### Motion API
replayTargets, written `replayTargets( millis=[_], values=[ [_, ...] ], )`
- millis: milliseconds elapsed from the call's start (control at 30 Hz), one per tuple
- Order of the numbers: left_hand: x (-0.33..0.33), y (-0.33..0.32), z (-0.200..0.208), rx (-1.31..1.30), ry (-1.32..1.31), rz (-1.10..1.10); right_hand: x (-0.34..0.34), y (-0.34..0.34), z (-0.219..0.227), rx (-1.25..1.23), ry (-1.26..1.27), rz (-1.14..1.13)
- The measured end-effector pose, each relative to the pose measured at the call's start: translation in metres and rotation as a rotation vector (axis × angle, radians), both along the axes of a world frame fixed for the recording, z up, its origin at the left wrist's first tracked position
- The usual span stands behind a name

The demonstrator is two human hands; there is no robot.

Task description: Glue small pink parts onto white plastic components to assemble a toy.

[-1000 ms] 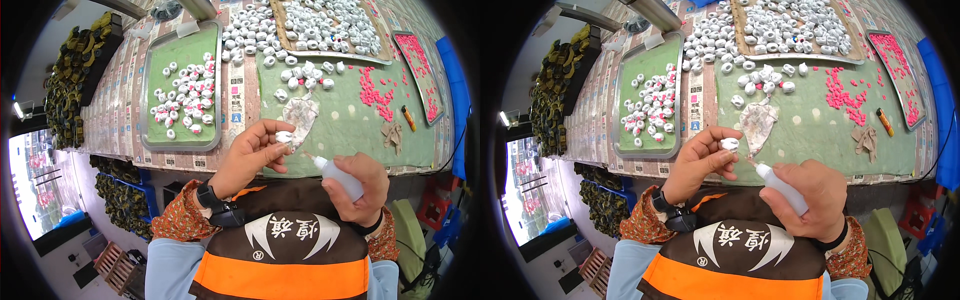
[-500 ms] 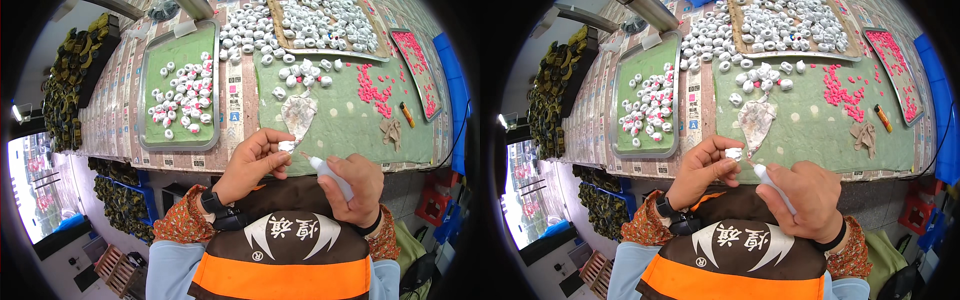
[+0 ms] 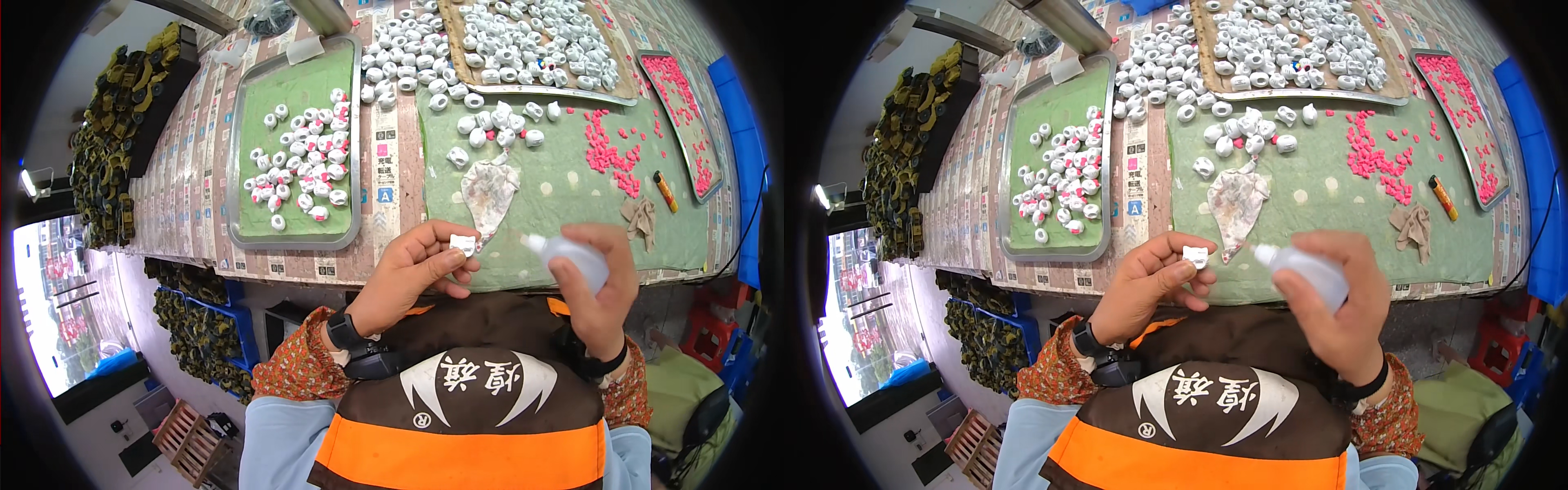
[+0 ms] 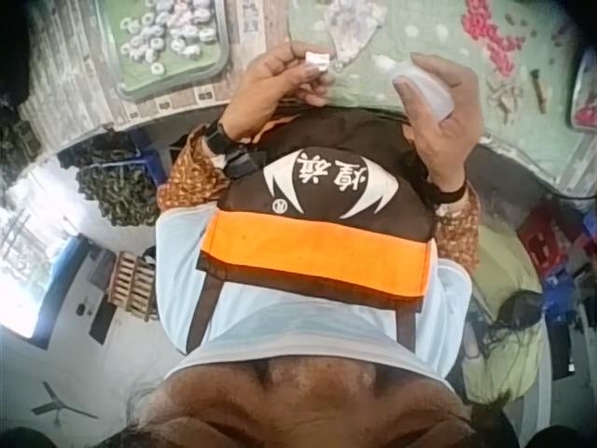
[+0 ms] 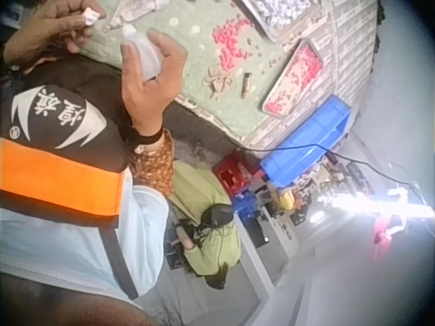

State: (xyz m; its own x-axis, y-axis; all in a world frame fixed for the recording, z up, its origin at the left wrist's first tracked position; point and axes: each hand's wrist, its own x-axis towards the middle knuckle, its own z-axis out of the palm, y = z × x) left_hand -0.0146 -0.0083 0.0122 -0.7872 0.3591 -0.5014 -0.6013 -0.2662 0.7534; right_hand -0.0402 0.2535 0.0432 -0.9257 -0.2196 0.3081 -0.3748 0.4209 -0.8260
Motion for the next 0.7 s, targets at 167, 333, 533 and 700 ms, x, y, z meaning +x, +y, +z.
replayTargets(
  millis=[167,333,533,700],
  values=[
    [-0.004,0.005,0.004,-0.068,0.054,-0.013,-0.019,-0.005,-0.033,-0.343,-0.566,-0.049],
    [-0.002,0.003,-0.002,-0.123,0.119,0.004,-0.023,0.0,-0.052,-0.058,-0.501,-0.01],
    [-0.004,0.002,-0.007,-0.117,0.153,0.024,-0.068,0.039,-0.031,0.378,-0.119,-0.166],
    [-0.014,0.011,0.002,-0.142,0.205,-0.036,-0.117,0.067,-0.036,0.563,0.037,-0.195]
  ],
)
